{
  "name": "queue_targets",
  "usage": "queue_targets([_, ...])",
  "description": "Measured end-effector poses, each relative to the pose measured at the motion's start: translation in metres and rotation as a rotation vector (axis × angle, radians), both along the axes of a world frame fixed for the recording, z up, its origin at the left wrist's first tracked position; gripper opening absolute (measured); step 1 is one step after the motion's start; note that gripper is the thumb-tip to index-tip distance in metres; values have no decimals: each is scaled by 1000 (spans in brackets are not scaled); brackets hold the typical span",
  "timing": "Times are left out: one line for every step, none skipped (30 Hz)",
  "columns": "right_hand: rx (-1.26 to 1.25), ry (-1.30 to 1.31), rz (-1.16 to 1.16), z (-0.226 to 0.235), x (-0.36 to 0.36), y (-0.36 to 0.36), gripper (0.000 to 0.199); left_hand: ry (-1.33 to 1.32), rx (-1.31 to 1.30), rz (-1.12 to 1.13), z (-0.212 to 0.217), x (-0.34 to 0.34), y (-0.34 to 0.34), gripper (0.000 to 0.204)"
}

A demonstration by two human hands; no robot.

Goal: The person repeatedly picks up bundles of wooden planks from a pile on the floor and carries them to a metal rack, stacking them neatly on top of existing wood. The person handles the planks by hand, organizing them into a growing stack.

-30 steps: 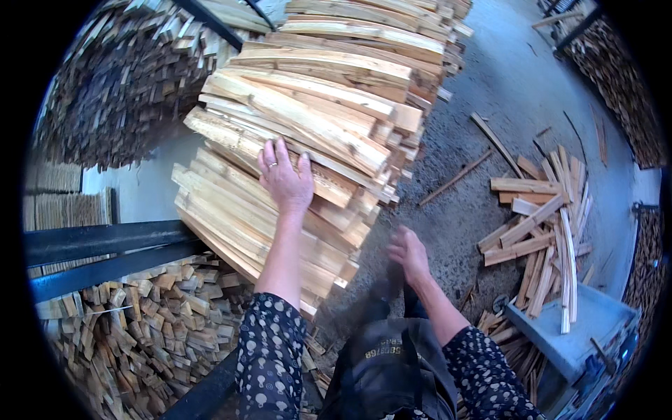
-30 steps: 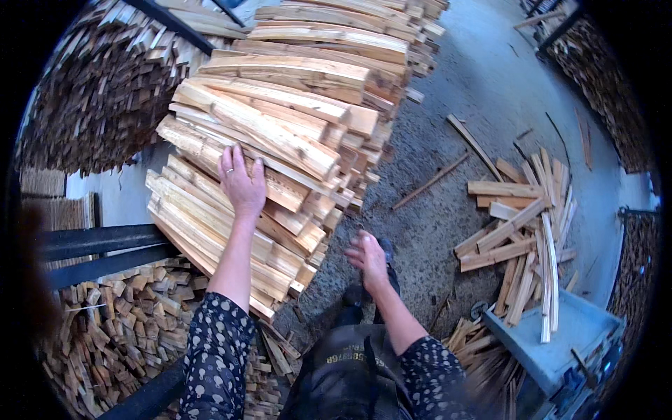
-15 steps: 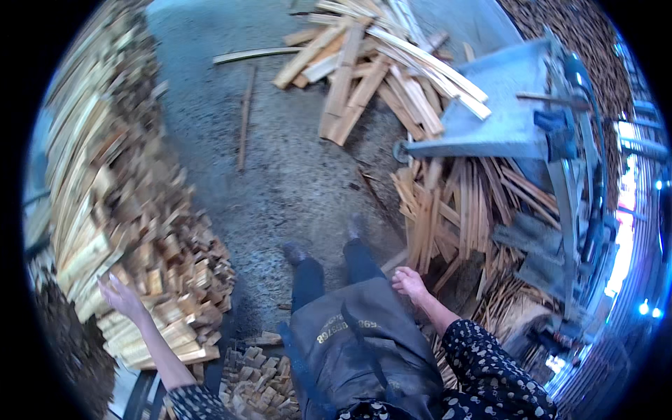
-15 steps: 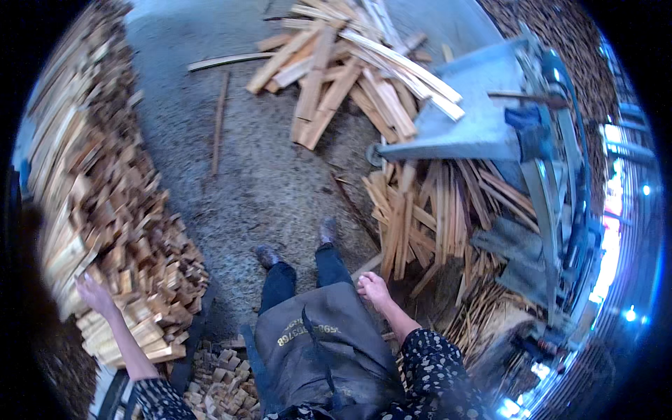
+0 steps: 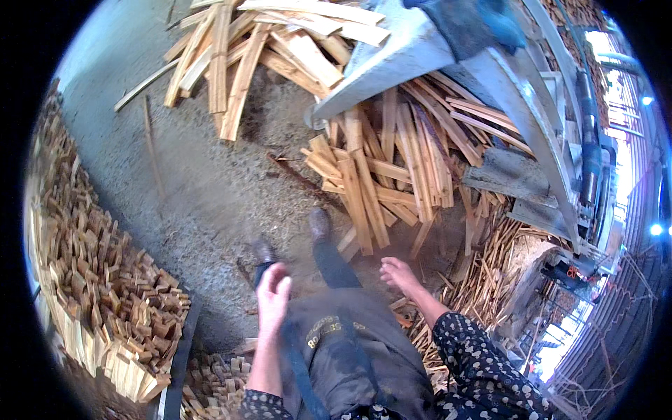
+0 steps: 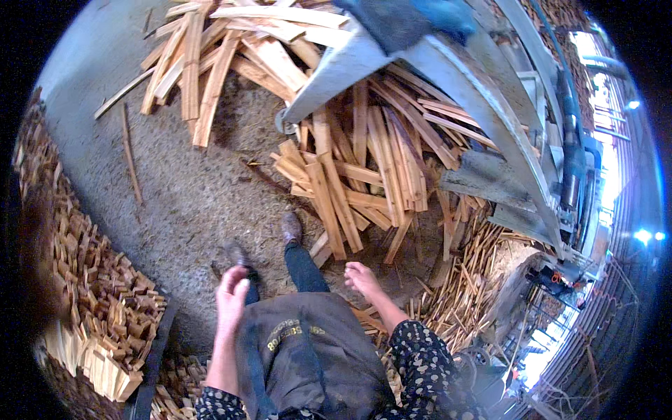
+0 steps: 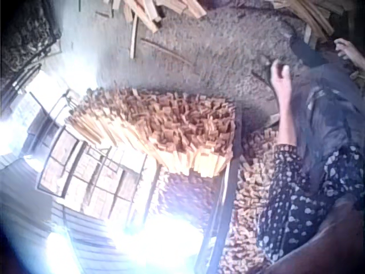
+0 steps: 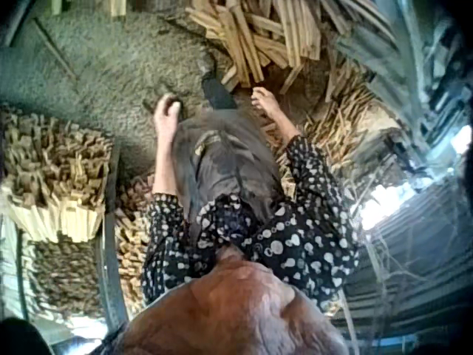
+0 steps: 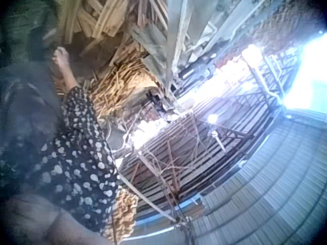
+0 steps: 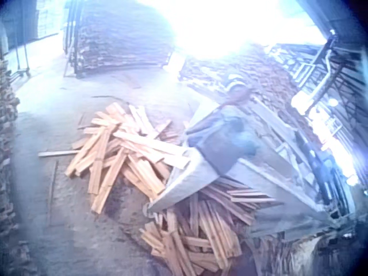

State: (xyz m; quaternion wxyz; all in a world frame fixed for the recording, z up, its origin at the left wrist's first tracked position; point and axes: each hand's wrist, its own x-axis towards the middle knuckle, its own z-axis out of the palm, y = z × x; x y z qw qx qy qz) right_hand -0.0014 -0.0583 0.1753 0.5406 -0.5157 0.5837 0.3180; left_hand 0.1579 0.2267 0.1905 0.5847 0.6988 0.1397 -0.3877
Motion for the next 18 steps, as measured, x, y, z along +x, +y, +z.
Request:
queue_targets([-24,-2,-66,1,-16,-13,34,33,-41,-31,0,-14,-20,34])
queue_targets([-48,-4,-131,2,-35,-24,34,111,-89,-51,2,-24,-37,34])
queue_targets([-75,-7,-199,5,-51,-32,34,189,-141,-76,3,-34,-51,34])
queue_targets([-180,37,-86,7,-58,-34,35,256,-219,-61,-4,-42,-60,34])
queue_targets([-199,37,-61,5,-63,-35,36,287,-239,-84,-9,-48,-65,34])
queue_targets([-216,57,-29,5,-75,-39,36,337,-242,-95,-15,-51,-72,34])
queue_targets([-232,79,6,5,-87,-43,37,387,-245,-104,-21,-53,-74,34])
queue_targets([-230,34,20,-4,-99,-46,40,339,-225,-114,-30,-55,-75,34])
queue_targets([-309,94,312,-13,-115,-54,42,306,-169,-167,-28,-53,-78,32])
queue_targets([-337,77,344,-11,-110,-53,43,312,-131,-107,-33,-55,-73,30])
queue_targets([-367,59,377,-9,-102,-53,45,318,-94,-46,-39,-60,-66,29])
queue_targets([-382,45,401,-11,-98,-58,45,291,-51,-18,-43,-65,-62,28])
queue_targets([-393,27,428,-17,-92,-69,45,262,-3,14,-49,-68,-62,27])
queue_targets([-404,7,456,-21,-87,-85,45,270,6,33,-53,-70,-66,28])
queue_targets([-421,-6,443,-23,-81,-98,44,258,27,36,-53,-72,-70,28])
queue_targets([-441,-18,425,-22,-74,-112,43,260,28,14,-54,-74,-76,28])
queue_targets([-461,-31,408,-23,-70,-127,42,261,29,-6,-55,-78,-83,28])
queue_targets([-508,-81,442,-26,-72,-145,42,247,18,-23,-59,-84,-90,28])
